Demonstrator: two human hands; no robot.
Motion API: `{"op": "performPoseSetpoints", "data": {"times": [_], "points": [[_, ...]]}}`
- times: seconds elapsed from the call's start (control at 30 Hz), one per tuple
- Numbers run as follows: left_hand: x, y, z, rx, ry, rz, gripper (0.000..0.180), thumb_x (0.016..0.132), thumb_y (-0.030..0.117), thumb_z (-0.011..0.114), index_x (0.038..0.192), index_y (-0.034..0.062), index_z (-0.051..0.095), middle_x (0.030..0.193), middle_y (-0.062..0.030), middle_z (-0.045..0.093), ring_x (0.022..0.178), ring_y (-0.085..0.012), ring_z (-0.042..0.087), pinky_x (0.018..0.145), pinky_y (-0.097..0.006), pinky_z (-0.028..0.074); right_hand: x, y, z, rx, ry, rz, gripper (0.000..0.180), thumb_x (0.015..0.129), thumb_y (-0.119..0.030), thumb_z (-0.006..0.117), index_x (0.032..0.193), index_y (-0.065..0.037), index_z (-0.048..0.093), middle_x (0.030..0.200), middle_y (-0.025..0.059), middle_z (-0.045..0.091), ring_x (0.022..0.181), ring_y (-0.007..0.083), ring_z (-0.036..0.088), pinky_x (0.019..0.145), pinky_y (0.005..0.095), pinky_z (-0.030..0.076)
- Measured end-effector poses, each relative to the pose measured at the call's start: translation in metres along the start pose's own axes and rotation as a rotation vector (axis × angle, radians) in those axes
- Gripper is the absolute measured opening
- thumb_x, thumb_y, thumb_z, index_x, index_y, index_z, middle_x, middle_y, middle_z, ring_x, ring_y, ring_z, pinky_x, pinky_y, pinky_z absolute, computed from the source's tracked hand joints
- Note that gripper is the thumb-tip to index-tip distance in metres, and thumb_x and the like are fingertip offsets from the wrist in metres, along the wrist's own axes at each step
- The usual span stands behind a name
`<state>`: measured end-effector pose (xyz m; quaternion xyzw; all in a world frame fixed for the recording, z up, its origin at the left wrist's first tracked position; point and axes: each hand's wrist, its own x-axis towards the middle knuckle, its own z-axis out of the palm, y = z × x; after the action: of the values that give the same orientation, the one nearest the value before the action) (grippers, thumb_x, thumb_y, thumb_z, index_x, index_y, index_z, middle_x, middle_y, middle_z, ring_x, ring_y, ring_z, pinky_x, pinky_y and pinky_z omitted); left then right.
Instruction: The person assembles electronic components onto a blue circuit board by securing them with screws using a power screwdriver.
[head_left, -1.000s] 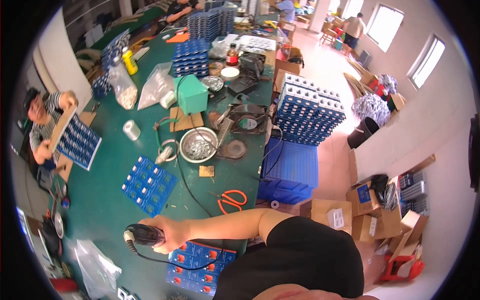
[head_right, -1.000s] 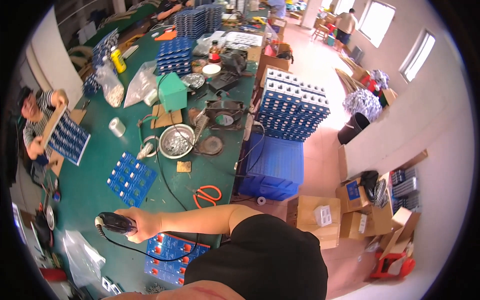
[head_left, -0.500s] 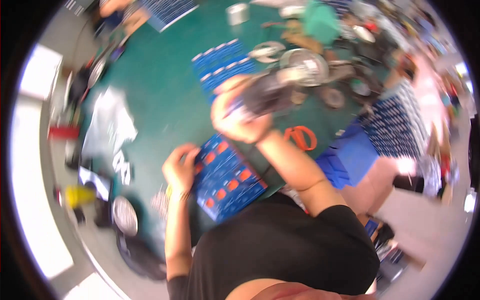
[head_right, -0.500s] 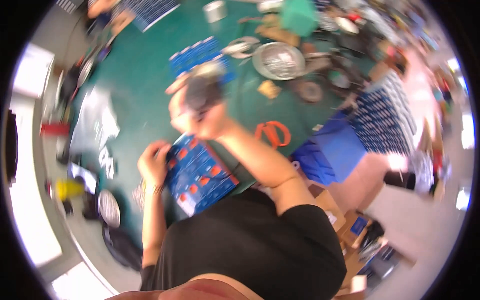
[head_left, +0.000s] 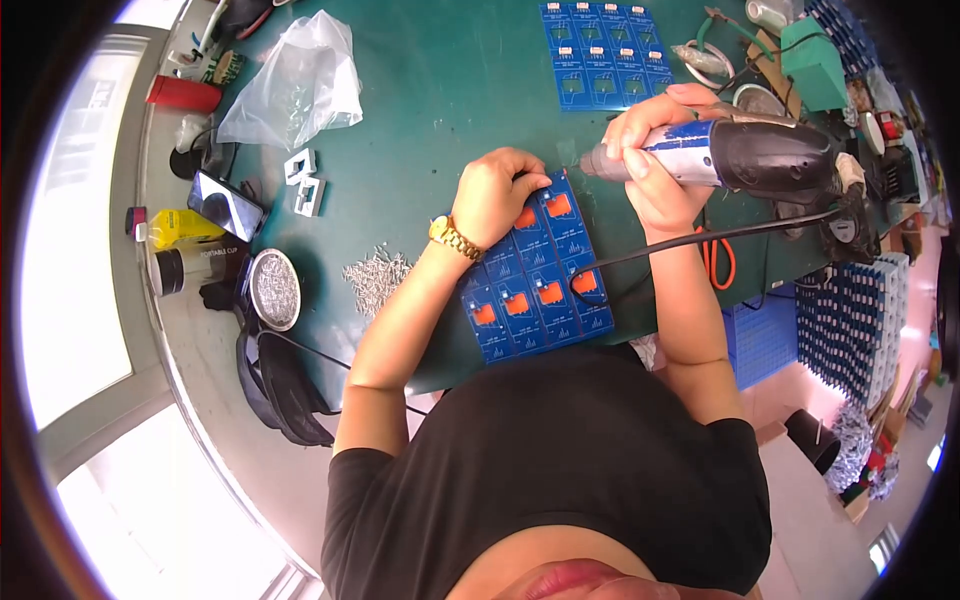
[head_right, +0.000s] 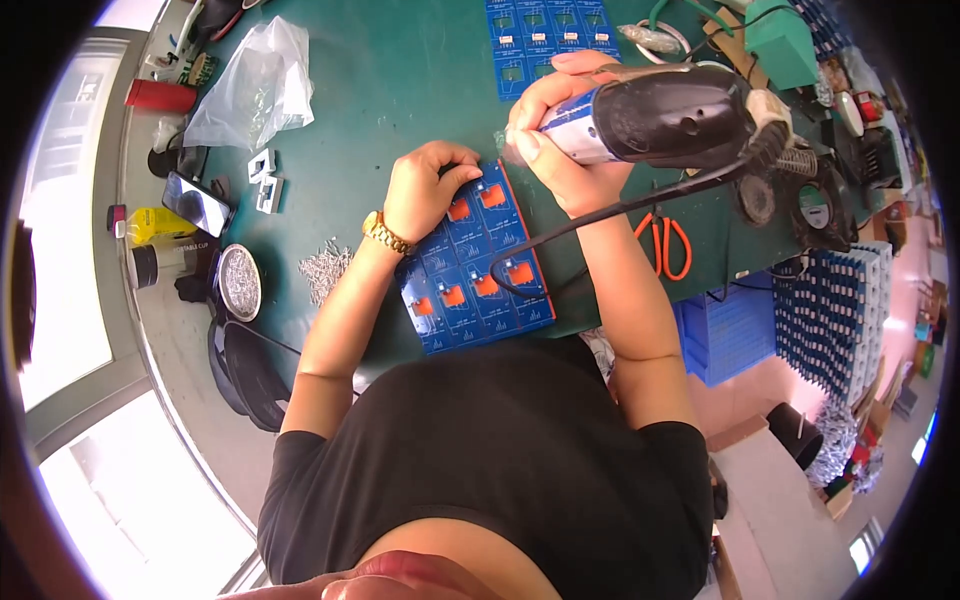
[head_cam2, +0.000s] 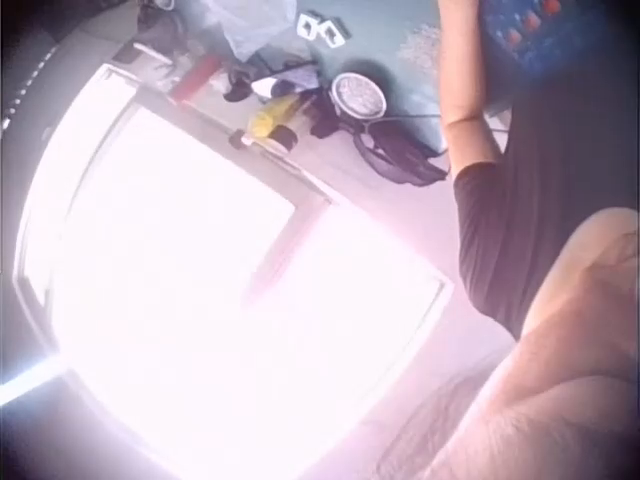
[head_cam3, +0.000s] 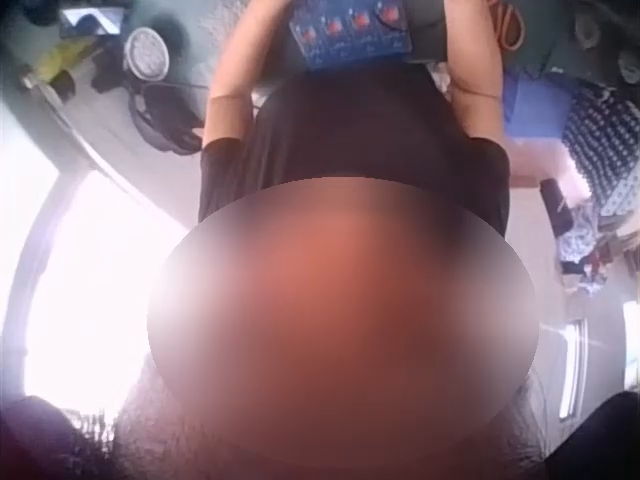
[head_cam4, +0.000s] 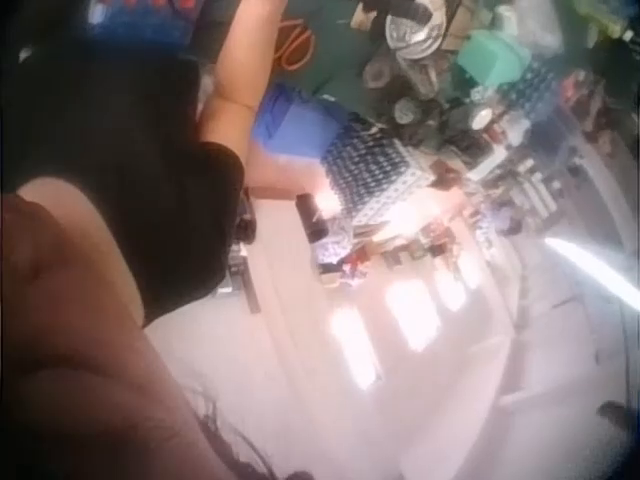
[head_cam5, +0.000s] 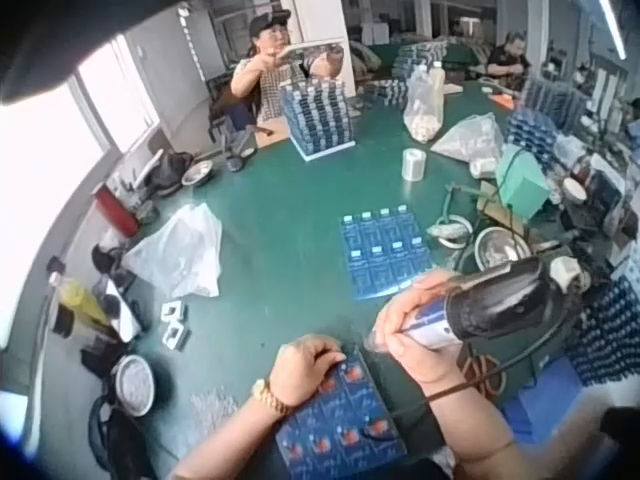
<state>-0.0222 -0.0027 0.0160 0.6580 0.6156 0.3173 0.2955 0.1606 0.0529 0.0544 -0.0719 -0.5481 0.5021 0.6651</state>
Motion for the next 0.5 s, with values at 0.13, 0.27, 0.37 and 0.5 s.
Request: {"op": "performPoseSetpoints", "data": {"times": [0.13, 0.27, 0.37, 0.5], "points": [[-0.002, -0.006, 0.000, 0.061, 0.014, 0.106, 0.010, 0.078, 0.008, 0.070, 0.083, 0.0014, 0.065, 0.087, -0.0106, 0.068, 0.080, -0.0264, 0.065, 0.074, -0.033, 0.051, -0.005, 0.009, -0.001, -0.071, -0.047, 0.022, 0.047, 0.074, 0.004, 0.066, 0.114, -0.002, 0.041, 0.082, 0.0079, 0.056, 0.071, 0.0168, 0.058, 0.069, 0.0320, 0.050], [-0.004, -0.006, 0.003, 0.124, 0.057, 0.176, 0.009, 0.076, 0.007, 0.069, 0.081, 0.0017, 0.064, 0.083, -0.0108, 0.065, 0.077, -0.0289, 0.063, 0.071, -0.035, 0.051, -0.009, 0.012, 0.004, -0.059, -0.070, 0.069, 0.056, 0.076, 0.002, 0.066, 0.123, -0.003, 0.035, 0.080, 0.0092, 0.055, 0.069, 0.0189, 0.056, 0.067, 0.0353, 0.050], [-0.006, -0.003, 0.005, 0.146, 0.087, 0.199, 0.009, 0.076, 0.007, 0.069, 0.080, 0.0026, 0.064, 0.081, -0.0103, 0.065, 0.075, -0.0289, 0.063, 0.069, -0.035, 0.050, -0.011, 0.011, 0.008, -0.049, -0.061, 0.073, 0.056, 0.076, 0.002, 0.066, 0.122, -0.003, 0.035, 0.080, 0.0094, 0.056, 0.069, 0.0191, 0.057, 0.067, 0.0350, 0.050], [-0.008, -0.001, 0.004, 0.146, 0.101, 0.207, 0.008, 0.075, 0.008, 0.070, 0.080, 0.0036, 0.065, 0.080, -0.0093, 0.065, 0.074, -0.0286, 0.063, 0.069, -0.035, 0.050, -0.010, 0.012, 0.009, 0.042, -0.025, 0.064, 0.052, 0.075, 0.004, 0.067, 0.118, -0.002, 0.037, 0.081, 0.0081, 0.057, 0.070, 0.0161, 0.059, 0.066, 0.0310, 0.051]]}}
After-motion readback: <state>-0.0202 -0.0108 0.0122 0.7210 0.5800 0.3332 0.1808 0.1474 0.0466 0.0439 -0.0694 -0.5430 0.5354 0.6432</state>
